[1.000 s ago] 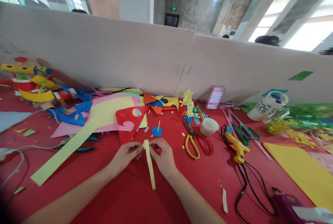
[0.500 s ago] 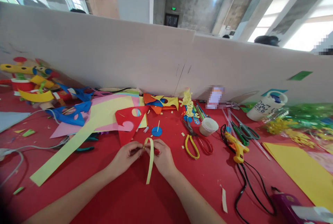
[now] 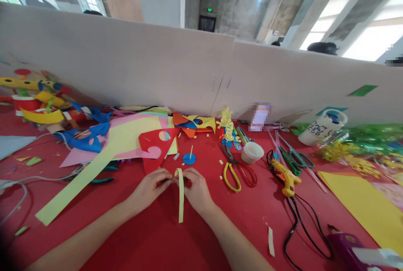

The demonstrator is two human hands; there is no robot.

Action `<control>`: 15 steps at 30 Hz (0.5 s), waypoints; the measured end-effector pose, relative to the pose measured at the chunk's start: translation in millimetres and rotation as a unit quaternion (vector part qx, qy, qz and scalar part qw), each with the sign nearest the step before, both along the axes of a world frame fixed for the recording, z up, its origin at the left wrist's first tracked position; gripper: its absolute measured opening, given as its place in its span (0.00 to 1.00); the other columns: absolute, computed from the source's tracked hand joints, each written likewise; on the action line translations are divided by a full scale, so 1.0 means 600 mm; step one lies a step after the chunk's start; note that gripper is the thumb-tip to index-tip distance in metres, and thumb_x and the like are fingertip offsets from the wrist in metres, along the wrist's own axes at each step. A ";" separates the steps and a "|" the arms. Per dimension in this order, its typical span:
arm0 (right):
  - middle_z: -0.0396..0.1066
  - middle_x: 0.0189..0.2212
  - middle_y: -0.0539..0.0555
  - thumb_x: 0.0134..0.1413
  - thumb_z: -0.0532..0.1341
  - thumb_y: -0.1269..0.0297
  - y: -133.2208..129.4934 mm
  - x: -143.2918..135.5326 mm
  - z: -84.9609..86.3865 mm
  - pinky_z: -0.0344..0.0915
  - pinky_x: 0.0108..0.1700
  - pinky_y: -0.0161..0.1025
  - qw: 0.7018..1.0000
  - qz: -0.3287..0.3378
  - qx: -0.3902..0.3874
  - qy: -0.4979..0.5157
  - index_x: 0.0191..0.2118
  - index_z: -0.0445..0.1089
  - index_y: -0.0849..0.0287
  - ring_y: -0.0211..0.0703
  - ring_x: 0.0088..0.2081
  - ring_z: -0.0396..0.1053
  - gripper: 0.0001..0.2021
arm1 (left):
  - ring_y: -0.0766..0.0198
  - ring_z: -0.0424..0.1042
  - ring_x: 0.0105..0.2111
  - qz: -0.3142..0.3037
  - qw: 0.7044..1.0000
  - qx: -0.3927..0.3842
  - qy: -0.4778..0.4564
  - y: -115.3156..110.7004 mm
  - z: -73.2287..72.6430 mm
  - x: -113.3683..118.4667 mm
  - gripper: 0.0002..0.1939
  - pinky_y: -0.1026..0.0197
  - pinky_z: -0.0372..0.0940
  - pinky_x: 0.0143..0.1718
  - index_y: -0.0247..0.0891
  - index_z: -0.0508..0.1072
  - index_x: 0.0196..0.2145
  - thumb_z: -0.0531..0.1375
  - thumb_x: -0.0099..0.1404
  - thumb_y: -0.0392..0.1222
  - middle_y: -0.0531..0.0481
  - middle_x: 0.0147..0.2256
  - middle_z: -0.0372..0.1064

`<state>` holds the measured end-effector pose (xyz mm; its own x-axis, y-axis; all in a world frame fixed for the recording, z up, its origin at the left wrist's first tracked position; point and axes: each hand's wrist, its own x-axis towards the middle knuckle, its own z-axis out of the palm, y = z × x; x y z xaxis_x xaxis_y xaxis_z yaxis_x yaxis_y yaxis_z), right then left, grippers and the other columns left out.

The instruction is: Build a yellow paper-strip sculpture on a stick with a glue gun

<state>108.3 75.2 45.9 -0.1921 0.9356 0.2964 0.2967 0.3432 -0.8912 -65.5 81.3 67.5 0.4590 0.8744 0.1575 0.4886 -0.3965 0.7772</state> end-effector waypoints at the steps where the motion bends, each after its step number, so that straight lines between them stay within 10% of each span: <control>1: 0.69 0.29 0.53 0.49 0.60 0.67 -0.001 0.000 0.001 0.66 0.35 0.38 1.000 0.001 -0.002 -0.002 0.33 0.74 0.56 0.42 0.32 0.68 0.06 | 0.63 0.67 0.33 -0.002 1.000 -0.002 -0.001 0.001 0.002 0.000 0.09 0.62 0.61 0.36 0.38 0.71 0.32 0.52 0.64 0.40 0.50 0.31 0.67; 15: 0.67 0.22 0.48 0.40 0.64 0.51 0.006 -0.014 -0.004 0.64 0.30 0.35 0.958 0.038 -0.212 0.190 0.28 0.67 0.59 0.37 0.24 0.65 0.15 | 0.63 0.69 0.31 0.016 0.976 -0.178 -0.126 0.022 -0.001 -0.008 0.10 0.62 0.63 0.34 0.35 0.72 0.30 0.58 0.57 0.46 0.49 0.29 0.72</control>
